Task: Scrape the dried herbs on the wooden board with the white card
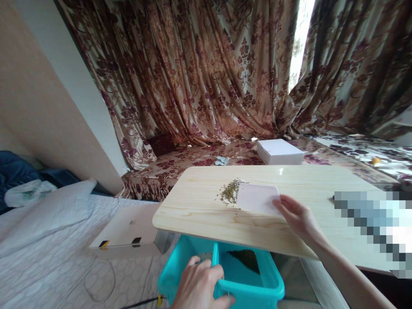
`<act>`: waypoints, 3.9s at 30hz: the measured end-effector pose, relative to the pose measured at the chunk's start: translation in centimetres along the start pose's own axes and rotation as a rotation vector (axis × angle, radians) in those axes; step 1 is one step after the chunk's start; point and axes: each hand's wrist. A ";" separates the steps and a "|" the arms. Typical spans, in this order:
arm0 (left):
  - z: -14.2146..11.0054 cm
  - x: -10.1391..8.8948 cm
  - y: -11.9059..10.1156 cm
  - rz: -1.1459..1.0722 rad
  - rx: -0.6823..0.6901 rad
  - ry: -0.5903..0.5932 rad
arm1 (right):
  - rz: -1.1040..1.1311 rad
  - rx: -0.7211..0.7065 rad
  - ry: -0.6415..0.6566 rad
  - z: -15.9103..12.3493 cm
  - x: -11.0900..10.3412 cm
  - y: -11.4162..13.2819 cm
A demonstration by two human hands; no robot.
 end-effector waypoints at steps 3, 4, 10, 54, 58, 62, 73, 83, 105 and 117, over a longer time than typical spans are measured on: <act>0.0 -0.1 -0.1 -0.007 0.002 -0.002 | 0.004 -0.001 0.019 -0.4 0.2 0.4; 0.0 -0.1 -0.1 -0.008 0.002 0.000 | 0.010 -0.005 0.016 -0.4 0.4 0.5; 0.2 0.2 0.4 -0.019 0.016 -0.015 | 0.028 -0.022 0.003 0.5 1.5 0.4; -0.6 -0.6 -0.4 -0.026 0.034 -0.105 | -0.001 0.058 0.237 -2.4 0.9 0.9; -0.6 -0.9 -0.5 -0.025 0.036 -0.108 | -0.010 0.083 0.344 -3.6 0.2 0.6; -0.7 -0.9 -0.9 -0.020 0.048 -0.096 | 0.003 0.083 0.213 -3.7 -1.3 0.8; 1.3 1.2 -7.6 0.070 0.320 0.185 | -0.111 -0.015 -0.174 -0.3 -5.6 0.6; 1.5 1.4 -7.5 0.108 0.281 0.204 | -0.068 -0.084 -0.062 1.2 -2.3 -0.6; 1.0 1.0 -7.1 0.085 0.306 0.183 | -0.010 -0.089 0.023 0.5 0.7 -0.9; 0.6 1.1 -6.5 0.058 0.288 0.156 | -0.025 -0.078 0.005 -0.3 -0.3 -0.6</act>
Point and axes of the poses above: each hand's wrist, its own z-axis towards the middle knuckle, its own x-axis out of the palm, y = z × x, and after that the axes turned 1 degree about -y, right-handed
